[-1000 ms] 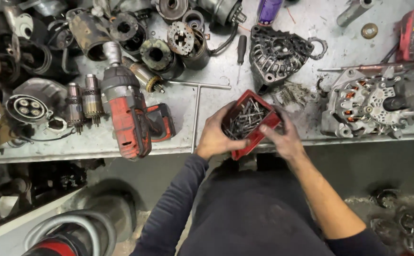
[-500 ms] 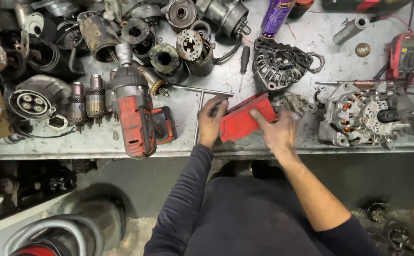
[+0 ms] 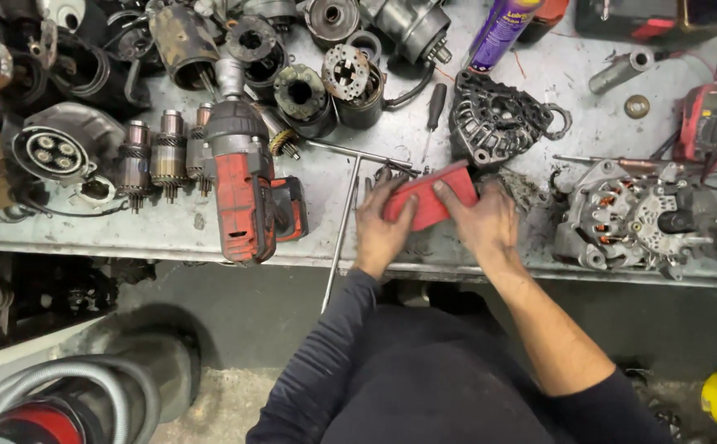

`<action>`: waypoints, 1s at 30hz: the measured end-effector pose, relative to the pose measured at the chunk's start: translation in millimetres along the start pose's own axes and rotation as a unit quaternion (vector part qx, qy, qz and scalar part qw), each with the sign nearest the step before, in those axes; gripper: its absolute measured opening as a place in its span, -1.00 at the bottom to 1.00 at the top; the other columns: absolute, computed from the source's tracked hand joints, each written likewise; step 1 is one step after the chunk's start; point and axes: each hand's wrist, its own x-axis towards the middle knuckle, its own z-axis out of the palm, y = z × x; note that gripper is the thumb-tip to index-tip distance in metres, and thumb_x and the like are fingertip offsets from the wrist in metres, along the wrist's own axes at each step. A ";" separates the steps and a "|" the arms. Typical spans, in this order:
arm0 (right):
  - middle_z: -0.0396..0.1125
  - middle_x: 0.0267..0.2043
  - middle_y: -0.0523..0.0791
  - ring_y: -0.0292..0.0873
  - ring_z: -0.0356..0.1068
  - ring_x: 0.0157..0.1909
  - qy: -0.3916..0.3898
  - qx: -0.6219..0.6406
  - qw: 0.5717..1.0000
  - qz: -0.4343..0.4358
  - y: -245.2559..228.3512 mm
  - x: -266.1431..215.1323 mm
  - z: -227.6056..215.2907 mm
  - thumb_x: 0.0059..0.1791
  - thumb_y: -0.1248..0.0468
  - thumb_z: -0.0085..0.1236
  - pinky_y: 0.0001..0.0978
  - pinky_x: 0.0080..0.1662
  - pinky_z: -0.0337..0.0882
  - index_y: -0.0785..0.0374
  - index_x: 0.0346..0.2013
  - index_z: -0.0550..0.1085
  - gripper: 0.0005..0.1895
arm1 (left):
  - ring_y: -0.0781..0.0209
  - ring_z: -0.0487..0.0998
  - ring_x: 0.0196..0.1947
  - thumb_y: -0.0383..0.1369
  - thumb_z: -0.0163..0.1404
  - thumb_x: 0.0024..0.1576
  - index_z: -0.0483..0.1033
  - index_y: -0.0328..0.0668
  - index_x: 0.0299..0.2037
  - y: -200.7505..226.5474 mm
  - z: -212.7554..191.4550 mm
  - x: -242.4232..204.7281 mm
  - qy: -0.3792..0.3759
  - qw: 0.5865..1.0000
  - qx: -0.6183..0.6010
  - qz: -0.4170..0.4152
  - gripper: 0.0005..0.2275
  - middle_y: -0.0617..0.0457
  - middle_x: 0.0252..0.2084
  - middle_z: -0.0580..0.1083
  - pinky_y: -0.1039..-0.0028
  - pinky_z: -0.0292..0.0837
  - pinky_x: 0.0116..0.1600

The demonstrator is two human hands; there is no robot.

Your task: The person sorts through a container of screws and bolts on a workbench, then uses a hammer to tap a component onto an alternator. They then move to a lathe and mount the alternator onto the machine's chuck.

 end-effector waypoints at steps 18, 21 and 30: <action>0.51 -0.27 0.14 0.14 0.55 -0.21 -0.081 0.057 0.995 0.020 -5.3 -27.7 -19.4 -0.21 -0.31 0.29 -0.02 -0.10 0.51 0.42 -0.16 0.52 -0.20 | -0.09 0.29 0.48 -0.41 0.08 0.24 0.66 -0.17 -0.05 1.5 -12.3 -16.0 0.021 0.998 -0.048 0.019 -0.85 -0.08 0.19 0.56 0.02 -0.09 0.58; 0.49 -0.30 0.17 0.18 0.51 -0.22 -0.077 0.056 0.995 0.009 14.0 -37.6 -16.4 -0.07 -0.29 0.19 0.04 -0.10 0.46 0.43 -0.07 0.48 -0.23 | -0.07 0.35 0.47 -0.46 0.09 0.23 0.64 -0.12 -0.05 4.6 -8.0 -37.6 0.040 0.995 -0.014 0.087 -0.86 -0.01 0.15 0.56 -0.06 -0.08 0.65; 0.48 -0.19 0.15 0.09 0.50 -0.13 -0.022 0.143 0.989 0.015 28.2 -48.5 -17.6 0.01 -0.16 0.17 -0.02 -0.02 0.44 0.42 0.00 0.45 -0.35 | -0.16 0.37 0.42 -0.60 0.14 0.02 0.58 -0.06 0.02 -4.6 13.2 -76.0 -0.088 0.968 0.047 0.230 -0.65 -0.09 0.12 0.44 -0.19 0.18 0.54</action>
